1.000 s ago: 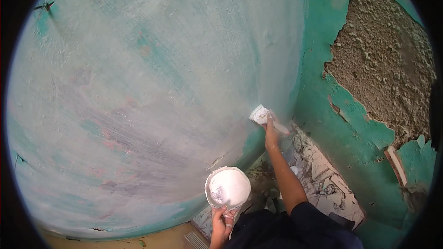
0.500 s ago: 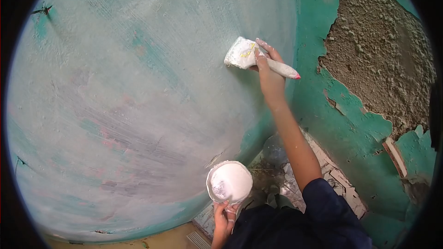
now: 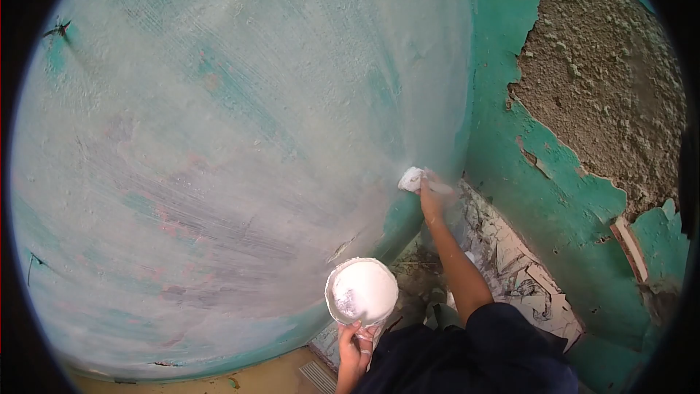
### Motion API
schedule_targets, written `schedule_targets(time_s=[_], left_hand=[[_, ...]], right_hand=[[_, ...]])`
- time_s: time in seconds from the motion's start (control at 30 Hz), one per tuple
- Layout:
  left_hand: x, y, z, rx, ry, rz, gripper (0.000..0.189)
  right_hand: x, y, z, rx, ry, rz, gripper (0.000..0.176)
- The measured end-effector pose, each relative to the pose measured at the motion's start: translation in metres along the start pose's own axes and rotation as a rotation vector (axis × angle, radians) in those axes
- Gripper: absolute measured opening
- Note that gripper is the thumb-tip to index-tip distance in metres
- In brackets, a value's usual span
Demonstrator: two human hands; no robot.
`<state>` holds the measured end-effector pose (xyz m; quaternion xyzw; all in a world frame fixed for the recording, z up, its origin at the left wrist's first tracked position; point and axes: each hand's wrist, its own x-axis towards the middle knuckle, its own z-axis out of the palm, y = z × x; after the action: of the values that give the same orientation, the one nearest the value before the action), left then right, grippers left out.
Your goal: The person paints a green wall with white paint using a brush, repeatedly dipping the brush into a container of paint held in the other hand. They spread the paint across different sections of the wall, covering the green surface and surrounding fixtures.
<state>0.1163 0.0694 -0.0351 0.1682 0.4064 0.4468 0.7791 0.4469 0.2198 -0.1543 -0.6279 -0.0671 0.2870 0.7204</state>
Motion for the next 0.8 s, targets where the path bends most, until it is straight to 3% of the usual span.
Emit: schedule_targets(time_s=[0.03, 0.1, 0.13, 0.27, 0.37, 0.43, 0.53, 0.7, 0.77, 0.8], left_hand=[[0.0, 0.0, -0.002, 0.008, 0.001, -0.009, 0.065], [0.001, -0.003, -0.003, 0.007, -0.005, -0.014, 0.065], [0.003, -0.005, -0.003, 0.003, -0.022, -0.013, 0.065], [-0.001, -0.005, 0.013, 0.083, -0.04, 0.009, 0.062], [0.004, -0.009, 0.007, 0.068, -0.037, -0.008, 0.063], [0.007, -0.012, 0.007, 0.062, -0.056, -0.004, 0.064], [0.007, -0.012, 0.012, 0.054, -0.061, 0.013, 0.064], [0.009, -0.011, 0.014, -0.07, -0.1, 0.022, 0.066], [0.009, -0.009, 0.013, -0.088, -0.086, 0.008, 0.067], [0.01, -0.011, 0.005, -0.093, -0.093, 0.017, 0.067]], right_hand=[[0.004, -0.006, 0.003, 0.0, 0.003, -0.002, 0.038], [0.012, -0.03, 0.012, -0.379, 0.037, -0.238, 0.037], [0.013, -0.046, 0.02, -0.381, 0.089, -0.283, 0.035], [-0.01, -0.174, 0.045, -0.238, 0.018, -0.554, 0.029], [-0.03, -0.272, 0.065, -0.017, -0.068, -0.61, 0.026], [-0.044, -0.314, 0.075, 0.39, -0.237, -0.73, 0.025], [-0.043, -0.309, 0.079, 0.415, -0.295, -0.83, 0.028], [-0.012, -0.148, 0.063, 0.274, -0.057, -0.609, 0.03], [-0.024, -0.113, 0.051, 0.308, -0.023, -0.411, 0.031], [-0.026, -0.11, 0.047, 0.313, -0.031, -0.42, 0.031]])
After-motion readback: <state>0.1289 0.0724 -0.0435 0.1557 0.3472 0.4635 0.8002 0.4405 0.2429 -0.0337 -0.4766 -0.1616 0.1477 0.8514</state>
